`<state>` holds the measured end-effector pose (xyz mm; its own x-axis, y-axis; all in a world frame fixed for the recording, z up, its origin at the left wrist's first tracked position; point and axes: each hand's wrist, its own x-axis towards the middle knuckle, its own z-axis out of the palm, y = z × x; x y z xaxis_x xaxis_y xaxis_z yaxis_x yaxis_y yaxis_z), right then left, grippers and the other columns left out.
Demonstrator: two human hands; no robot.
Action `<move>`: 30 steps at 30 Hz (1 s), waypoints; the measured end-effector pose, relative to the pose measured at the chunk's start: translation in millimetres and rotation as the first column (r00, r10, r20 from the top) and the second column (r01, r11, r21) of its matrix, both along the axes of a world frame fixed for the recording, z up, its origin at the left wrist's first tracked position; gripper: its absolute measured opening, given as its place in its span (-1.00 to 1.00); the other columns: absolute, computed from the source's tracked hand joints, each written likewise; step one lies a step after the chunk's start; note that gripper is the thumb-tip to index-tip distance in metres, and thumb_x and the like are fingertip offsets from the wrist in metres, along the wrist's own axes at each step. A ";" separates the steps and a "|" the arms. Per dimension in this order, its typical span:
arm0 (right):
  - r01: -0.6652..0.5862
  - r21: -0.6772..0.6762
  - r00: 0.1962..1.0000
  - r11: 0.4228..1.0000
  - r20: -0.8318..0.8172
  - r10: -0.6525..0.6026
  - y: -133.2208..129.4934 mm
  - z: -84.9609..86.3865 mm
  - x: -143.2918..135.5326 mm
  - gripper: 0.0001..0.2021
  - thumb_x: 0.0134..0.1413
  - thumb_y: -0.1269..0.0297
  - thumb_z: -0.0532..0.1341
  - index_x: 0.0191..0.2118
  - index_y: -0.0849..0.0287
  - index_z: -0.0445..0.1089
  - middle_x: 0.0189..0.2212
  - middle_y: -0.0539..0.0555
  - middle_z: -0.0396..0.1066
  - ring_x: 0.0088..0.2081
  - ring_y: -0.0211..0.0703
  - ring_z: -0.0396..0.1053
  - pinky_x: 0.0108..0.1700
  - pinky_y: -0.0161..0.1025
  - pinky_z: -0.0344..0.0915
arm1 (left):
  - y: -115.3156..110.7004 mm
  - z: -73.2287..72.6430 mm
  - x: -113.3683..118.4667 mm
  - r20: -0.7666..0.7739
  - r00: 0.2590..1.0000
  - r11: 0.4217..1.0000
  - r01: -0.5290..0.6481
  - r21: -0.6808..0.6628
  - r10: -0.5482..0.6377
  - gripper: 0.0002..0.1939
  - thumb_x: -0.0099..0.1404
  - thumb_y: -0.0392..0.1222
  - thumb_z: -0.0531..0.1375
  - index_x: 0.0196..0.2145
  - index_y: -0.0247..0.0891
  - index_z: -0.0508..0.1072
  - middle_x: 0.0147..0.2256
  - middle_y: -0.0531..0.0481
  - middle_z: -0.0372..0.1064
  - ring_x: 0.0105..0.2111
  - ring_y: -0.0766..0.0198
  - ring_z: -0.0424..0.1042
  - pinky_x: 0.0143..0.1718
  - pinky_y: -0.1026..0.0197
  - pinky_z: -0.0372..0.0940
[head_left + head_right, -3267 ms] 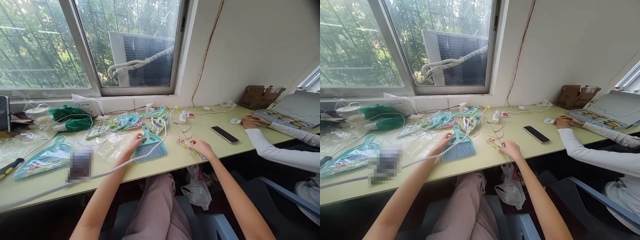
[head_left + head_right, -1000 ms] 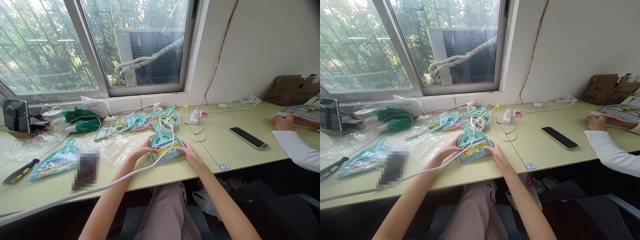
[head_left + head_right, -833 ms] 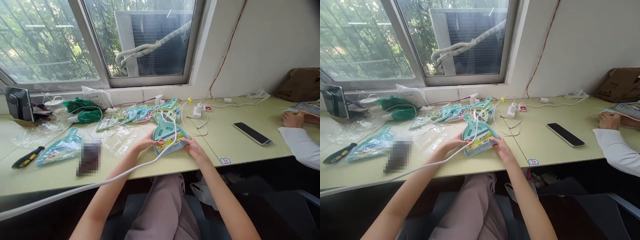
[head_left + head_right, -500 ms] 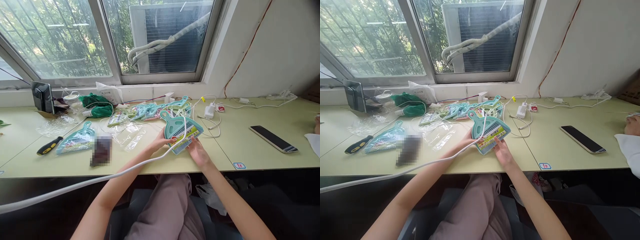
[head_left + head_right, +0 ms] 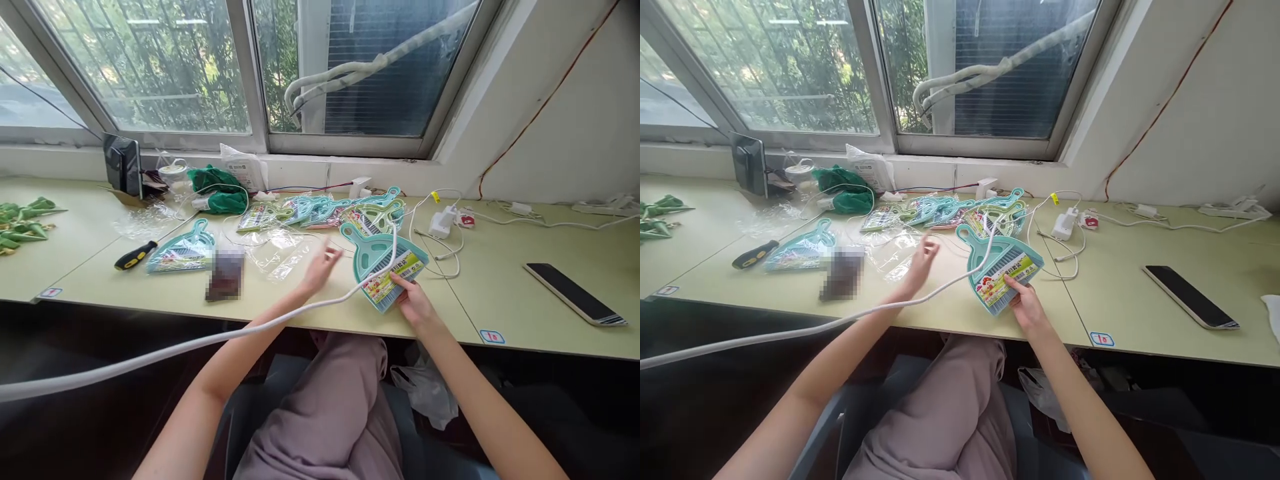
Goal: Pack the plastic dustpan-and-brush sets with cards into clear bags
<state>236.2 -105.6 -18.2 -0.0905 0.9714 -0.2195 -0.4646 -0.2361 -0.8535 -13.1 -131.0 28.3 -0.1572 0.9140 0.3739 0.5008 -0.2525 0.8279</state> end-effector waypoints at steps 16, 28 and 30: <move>-0.031 -0.209 0.986 0.977 0.153 0.064 -52.4 16.0 31.0 -0.73 -0.08 0.33 0.36 -0.17 0.09 0.46 -0.10 0.06 0.53 -0.12 -0.02 0.50 -0.27 -0.17 0.52 | -32.4 -35.9 -22.6 -0.393 0.863 0.947 0.273 -0.167 -0.318 -0.68 0.29 -0.02 0.12 -0.03 -0.09 0.43 0.20 -0.09 0.17 0.28 -0.07 -0.04 0.27 -0.21 -0.45; -0.093 -0.362 0.970 0.927 0.176 0.166 -58.8 36.9 13.7 -0.56 -0.20 0.24 0.42 -0.10 0.08 0.43 -0.15 0.11 0.55 -0.22 0.05 0.54 -0.43 -0.21 0.50 | -16.0 -36.7 -29.2 -0.636 0.754 0.970 0.006 -0.244 -0.164 -0.49 0.29 -0.01 0.13 0.15 -0.25 0.27 0.25 -0.30 0.04 0.21 -0.19 0.05 0.19 -0.24 -0.13; -0.109 -0.387 0.966 0.916 0.178 0.190 -52.5 38.2 8.4 -0.54 -0.26 0.24 0.45 -0.12 0.10 0.44 -0.18 0.12 0.56 -0.22 0.07 0.54 -0.40 -0.18 0.51 | -8.5 -32.4 -23.8 -0.667 0.733 0.974 -0.024 -0.225 -0.136 -0.60 0.34 -0.19 0.05 0.12 -0.28 0.29 0.21 -0.29 0.12 0.15 -0.11 0.15 0.14 -0.17 0.00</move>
